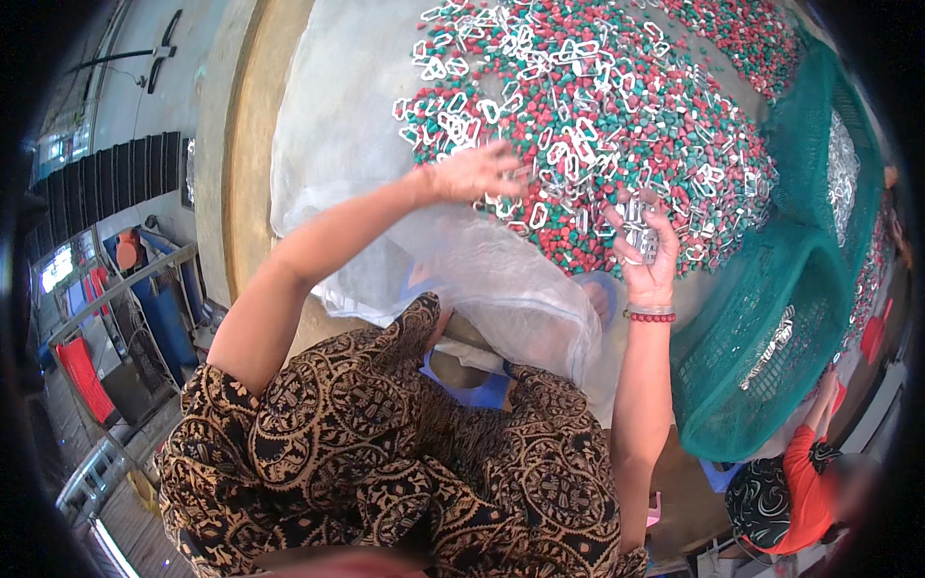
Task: The person sorts small red, green, and white plastic pieces from a large pile on a table, picking them by hand and placing them into a green basket. The person occasionally uses a small metal tool to handle the pieces.
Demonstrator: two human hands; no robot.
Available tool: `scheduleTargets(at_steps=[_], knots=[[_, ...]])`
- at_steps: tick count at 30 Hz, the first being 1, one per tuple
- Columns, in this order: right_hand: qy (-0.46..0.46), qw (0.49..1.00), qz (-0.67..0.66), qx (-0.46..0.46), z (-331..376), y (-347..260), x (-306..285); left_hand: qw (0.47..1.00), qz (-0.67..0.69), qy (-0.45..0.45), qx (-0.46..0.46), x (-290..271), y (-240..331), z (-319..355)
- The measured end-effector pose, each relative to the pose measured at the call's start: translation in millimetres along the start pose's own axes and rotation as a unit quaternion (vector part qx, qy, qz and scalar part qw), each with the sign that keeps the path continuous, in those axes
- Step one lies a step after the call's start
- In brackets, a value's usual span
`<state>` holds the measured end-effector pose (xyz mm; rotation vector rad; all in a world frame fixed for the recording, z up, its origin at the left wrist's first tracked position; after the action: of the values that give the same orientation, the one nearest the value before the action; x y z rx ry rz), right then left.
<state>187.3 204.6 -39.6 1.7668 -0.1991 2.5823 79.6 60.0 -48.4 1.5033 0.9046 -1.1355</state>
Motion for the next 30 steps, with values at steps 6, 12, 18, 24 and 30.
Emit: scheduleTargets(at_steps=[6,12,18,24,30], knots=[[0.006,1.000,0.011,0.002,5,1,-5,0.976,-0.028,-0.027,-0.213,-19,-131,8],[-0.011,0.999,-0.042,-0.034,8,-16,9,0.932,0.189,0.061,-0.302,-84,-157,7],[-0.117,0.977,-0.098,-0.149,50,-92,65,0.961,-0.012,0.059,-0.272,-108,-118,-9],[-0.079,0.943,-0.066,-0.317,155,-200,51,0.988,-0.006,-0.027,-0.155,-38,-6,-26],[0.117,0.875,-0.132,-0.451,298,-288,-46,0.948,0.221,-0.166,0.160,41,182,24]])
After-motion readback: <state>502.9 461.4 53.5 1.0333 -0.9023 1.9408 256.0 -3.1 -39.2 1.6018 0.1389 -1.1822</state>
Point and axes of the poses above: each hand's wrist, its own z-axis away from the middle knuckle, its own x-axis out of the palm, y = z × x, the point moved 10 cm from there along -z, towards the middle knuckle, and after that the axes turned 6 degrees about -y, right-handed, at the moved point
